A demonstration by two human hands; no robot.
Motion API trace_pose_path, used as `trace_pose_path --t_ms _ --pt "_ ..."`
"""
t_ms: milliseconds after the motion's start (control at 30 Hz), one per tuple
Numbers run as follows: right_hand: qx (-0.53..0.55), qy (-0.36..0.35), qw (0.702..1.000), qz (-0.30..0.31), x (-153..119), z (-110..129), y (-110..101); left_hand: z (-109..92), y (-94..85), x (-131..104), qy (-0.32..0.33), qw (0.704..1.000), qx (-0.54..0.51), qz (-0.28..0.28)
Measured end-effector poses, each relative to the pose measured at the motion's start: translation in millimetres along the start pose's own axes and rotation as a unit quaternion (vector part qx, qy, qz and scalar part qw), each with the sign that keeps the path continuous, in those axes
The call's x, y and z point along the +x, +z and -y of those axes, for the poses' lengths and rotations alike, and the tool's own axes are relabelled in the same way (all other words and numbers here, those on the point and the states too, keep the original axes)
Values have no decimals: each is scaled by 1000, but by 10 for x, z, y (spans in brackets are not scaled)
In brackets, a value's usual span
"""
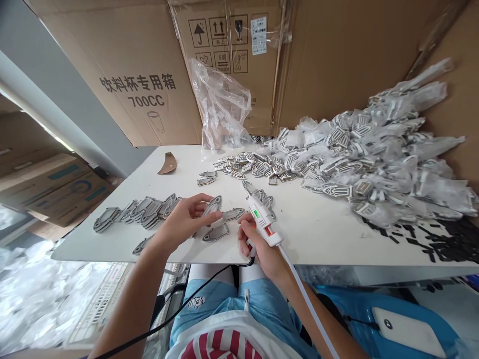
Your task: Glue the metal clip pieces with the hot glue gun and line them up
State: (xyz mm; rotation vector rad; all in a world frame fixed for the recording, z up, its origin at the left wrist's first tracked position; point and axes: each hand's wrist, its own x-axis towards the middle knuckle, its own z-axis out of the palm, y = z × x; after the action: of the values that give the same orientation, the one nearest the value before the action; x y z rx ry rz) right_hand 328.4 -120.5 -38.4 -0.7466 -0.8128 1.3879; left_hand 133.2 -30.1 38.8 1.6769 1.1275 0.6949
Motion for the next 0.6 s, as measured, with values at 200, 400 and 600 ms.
trace_pose_path --t_ms 200,400,600 --pt "-14 32 998 43 -11 19 -33 29 7 -184 8 993 -114 -18" --pt "-80 68 991 82 -74 55 -35 46 52 -228 38 991 -117 -52" --pt "-134 100 982 92 -110 82 2 47 116 -260 52 991 -101 -66"
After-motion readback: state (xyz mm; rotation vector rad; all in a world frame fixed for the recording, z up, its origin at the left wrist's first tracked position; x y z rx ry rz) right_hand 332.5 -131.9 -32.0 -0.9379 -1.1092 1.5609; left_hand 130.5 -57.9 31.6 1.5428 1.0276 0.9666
